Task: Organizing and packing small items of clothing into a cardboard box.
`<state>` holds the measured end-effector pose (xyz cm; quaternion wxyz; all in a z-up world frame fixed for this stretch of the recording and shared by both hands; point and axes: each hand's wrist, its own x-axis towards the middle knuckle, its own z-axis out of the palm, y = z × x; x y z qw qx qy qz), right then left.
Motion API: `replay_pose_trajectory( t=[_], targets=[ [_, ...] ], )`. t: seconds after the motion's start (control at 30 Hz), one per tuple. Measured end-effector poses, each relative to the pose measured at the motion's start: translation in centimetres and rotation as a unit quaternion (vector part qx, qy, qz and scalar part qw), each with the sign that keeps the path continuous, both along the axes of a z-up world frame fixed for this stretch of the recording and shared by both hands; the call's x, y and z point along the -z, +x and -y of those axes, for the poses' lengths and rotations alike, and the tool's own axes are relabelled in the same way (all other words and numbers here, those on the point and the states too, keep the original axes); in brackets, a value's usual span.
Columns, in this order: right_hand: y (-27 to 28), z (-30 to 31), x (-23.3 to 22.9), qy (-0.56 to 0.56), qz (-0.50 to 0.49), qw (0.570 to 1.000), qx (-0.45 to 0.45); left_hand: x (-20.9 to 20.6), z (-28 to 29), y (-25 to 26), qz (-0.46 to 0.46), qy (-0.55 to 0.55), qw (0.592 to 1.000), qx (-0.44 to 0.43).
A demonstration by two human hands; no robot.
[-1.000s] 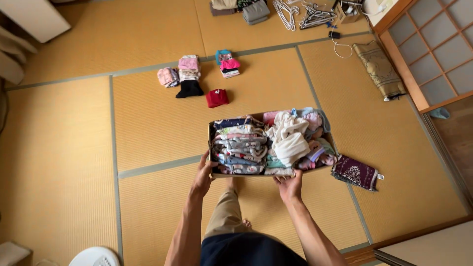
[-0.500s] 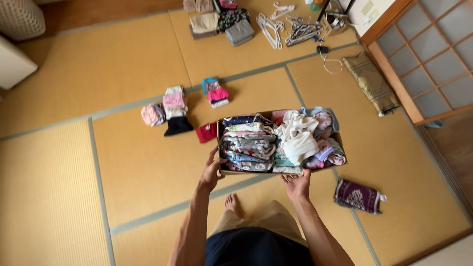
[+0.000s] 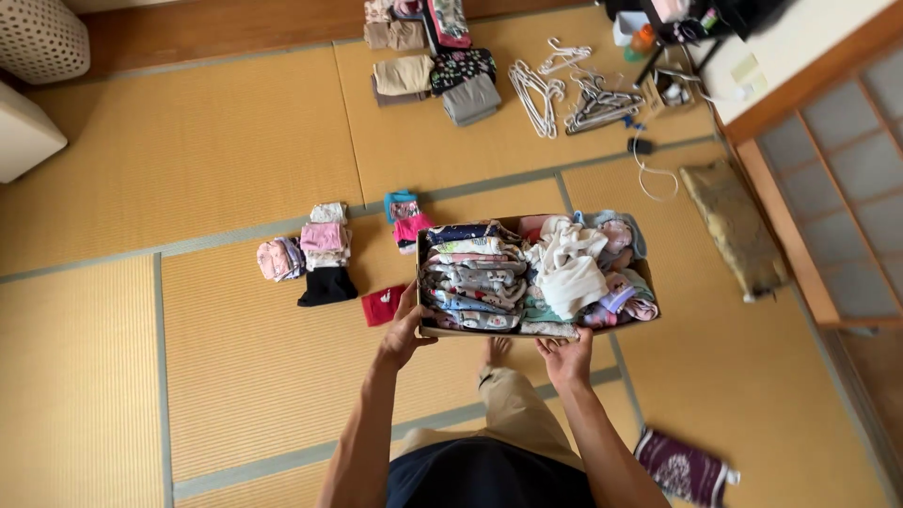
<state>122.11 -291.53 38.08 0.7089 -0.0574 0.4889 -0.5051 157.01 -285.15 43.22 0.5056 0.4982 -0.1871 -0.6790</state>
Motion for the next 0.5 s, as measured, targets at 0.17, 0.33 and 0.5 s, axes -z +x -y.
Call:
replay_pose_trajectory(
  t=[0.17,0.33,0.5],
  targets=[
    [-0.7,9.8,0.1,-0.012,-0.027,0.999,-0.019,1.9,7.5,-0.7,-0.023,-0.009,1.000,-0.008],
    [-0.9,17.0,0.7,-0.009,0.013,0.999,-0.039,2.9,13.1,-1.1,-0.049,-0.034,0.998,-0.036],
    [-1.2,24.0,8.1,-0.027,-0.017,0.999,-0.044,5.8,19.9,-0.3,-0.016,0.023,0.999,-0.020]
  ],
)
